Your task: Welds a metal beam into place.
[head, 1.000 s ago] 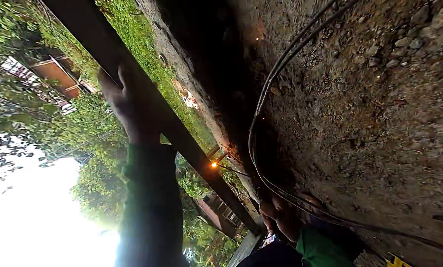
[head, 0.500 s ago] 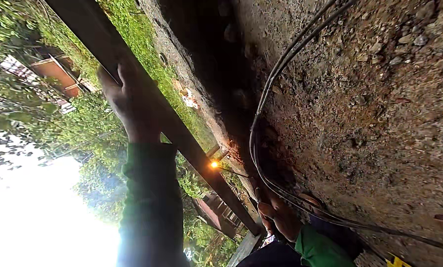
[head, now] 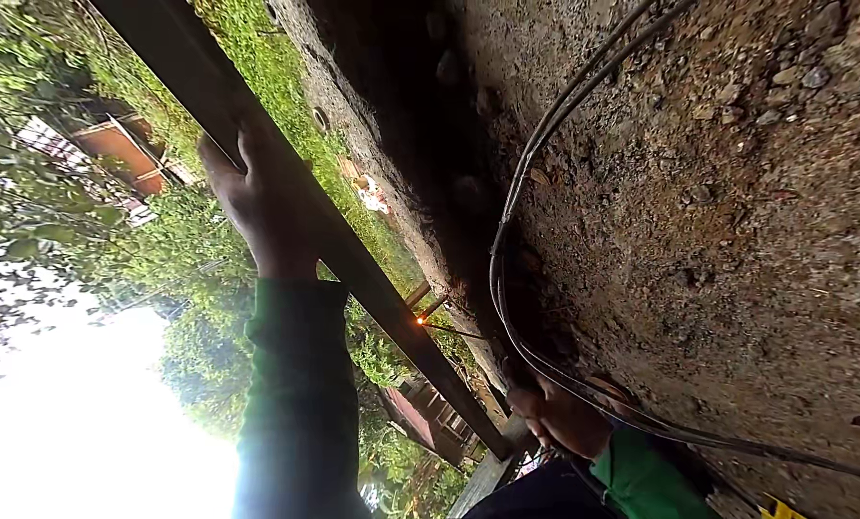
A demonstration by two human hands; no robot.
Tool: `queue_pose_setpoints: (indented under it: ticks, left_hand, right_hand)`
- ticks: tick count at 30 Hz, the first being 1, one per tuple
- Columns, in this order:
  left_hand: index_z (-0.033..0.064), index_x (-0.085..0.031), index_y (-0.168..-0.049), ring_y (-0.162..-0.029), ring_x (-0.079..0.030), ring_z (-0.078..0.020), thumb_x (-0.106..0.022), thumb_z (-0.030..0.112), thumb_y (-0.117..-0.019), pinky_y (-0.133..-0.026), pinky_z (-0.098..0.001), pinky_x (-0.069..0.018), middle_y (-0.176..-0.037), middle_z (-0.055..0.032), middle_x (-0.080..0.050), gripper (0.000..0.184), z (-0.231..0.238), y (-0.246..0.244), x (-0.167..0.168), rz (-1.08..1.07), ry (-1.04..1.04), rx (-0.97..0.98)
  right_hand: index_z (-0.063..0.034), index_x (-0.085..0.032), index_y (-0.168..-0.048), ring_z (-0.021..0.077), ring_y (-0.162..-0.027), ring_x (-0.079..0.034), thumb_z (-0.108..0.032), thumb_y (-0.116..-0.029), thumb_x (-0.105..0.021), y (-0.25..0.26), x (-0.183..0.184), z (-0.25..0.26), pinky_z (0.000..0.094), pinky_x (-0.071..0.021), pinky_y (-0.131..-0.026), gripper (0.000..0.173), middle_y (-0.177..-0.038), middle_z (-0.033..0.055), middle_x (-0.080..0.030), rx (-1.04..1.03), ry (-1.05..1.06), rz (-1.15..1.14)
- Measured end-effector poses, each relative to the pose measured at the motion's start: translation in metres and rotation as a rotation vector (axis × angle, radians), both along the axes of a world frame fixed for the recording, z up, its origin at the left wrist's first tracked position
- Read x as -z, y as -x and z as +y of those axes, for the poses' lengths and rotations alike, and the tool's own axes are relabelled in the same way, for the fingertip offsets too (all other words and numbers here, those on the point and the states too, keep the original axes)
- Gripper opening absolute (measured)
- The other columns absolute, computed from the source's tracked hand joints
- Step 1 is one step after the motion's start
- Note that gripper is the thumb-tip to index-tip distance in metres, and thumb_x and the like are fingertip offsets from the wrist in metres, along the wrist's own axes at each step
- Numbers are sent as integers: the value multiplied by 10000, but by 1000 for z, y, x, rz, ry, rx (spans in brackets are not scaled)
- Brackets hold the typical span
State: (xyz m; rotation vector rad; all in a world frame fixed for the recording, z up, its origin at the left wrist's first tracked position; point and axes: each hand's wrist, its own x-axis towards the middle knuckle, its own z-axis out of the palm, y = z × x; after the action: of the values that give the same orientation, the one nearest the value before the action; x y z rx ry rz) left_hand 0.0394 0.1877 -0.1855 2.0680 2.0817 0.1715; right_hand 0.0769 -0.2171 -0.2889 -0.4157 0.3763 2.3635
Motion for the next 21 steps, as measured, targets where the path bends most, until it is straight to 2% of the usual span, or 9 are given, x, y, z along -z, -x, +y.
queue_pose_setpoints:
  ticks: [1, 2, 4, 6, 7, 8, 9, 11, 21]
  left_hand:
    - [91, -400, -1476, -950, -727, -198, -547, 490, -1049, -807, -405, -651, -1198, -80, -657, 602, 0, 0, 0, 7, -1, -9]
    - [89, -391, -1488, -984, -720, -187, -531, 499, -1050, -824, -401, -647, -1225, -77, -650, 616, 0, 0, -1, 35, 4, -6]
    - [86, -410, -1481, -1023, -717, -179, -535, 504, -1045, -834, -403, -651, -1260, -74, -644, 617, 1, 1, -2, 74, -4, -5]
    - [89, -417, -1476, -1008, -724, -187, -542, 498, -1044, -813, -404, -657, -1253, -74, -648, 608, 1, 0, -2, 63, -6, -8]
    - [90, -408, -1482, -1001, -726, -191, -542, 491, -1047, -806, -405, -658, -1251, -74, -648, 606, 1, 1, -2, 49, -3, -11]
    - [87, -396, -1486, -994, -725, -194, -532, 479, -1054, -807, -405, -657, -1247, -76, -645, 599, 2, 2, -2, 39, 1, -10]
    - [81, -390, -1487, -969, -727, -197, -523, 468, -1061, -797, -405, -655, -1224, -79, -650, 590, 3, 4, -2, 31, 4, -8]
    - [78, -389, -1475, -945, -730, -194, -519, 460, -1062, -782, -400, -656, -1192, -75, -659, 578, 3, 4, -2, 28, 9, -11]
    - [81, -390, -1484, -963, -727, -191, -551, 482, -1048, -782, -392, -658, -1232, -78, -647, 614, 2, 3, -2, -9, 8, 3]
  right_hand:
    - [-152, -433, -1558, 58, -787, -629, -445, -862, -775, -4, 0, 3, 256, -556, -713, 829, -1069, -8, -698, -10, -213, -380]
    - [-136, -445, -1564, 114, -921, -682, -547, -783, -812, -1, 1, 2, 337, -593, -795, 955, -1214, 40, -714, 31, -338, -682]
    - [-146, -492, -1534, 158, -812, -674, -660, -742, -777, 9, 5, -2, 395, -592, -703, 987, -1110, 87, -733, 90, -386, -966]
    - [-91, -436, -1555, 68, -856, -627, -677, -803, -745, 14, 4, -7, 302, -572, -774, 1002, -1140, 62, -695, 144, -267, -812]
    - [-51, -390, -1571, 45, -1003, -657, -656, -832, -742, 12, 1, -10, 279, -579, -905, 1017, -1299, 77, -668, 168, -191, -673]
    - [-26, -355, -1575, 27, -939, -667, -600, -846, -754, 14, -3, -11, 255, -590, -843, 1010, -1285, 63, -667, 191, -105, -539]
    - [-28, -343, -1572, 46, -719, -646, -546, -852, -767, 19, -6, -13, 266, -597, -655, 983, -1092, 35, -693, 200, -13, -403]
    - [-76, -276, -1591, 111, -503, -563, -495, -891, -742, 25, -12, -17, 311, -550, -484, 939, -754, 4, -609, 162, 79, -140]
    - [-143, -170, -1623, 140, -465, -545, -421, -939, -658, 27, -23, -15, 309, -539, -452, 885, -716, 17, -553, -11, 162, 81]
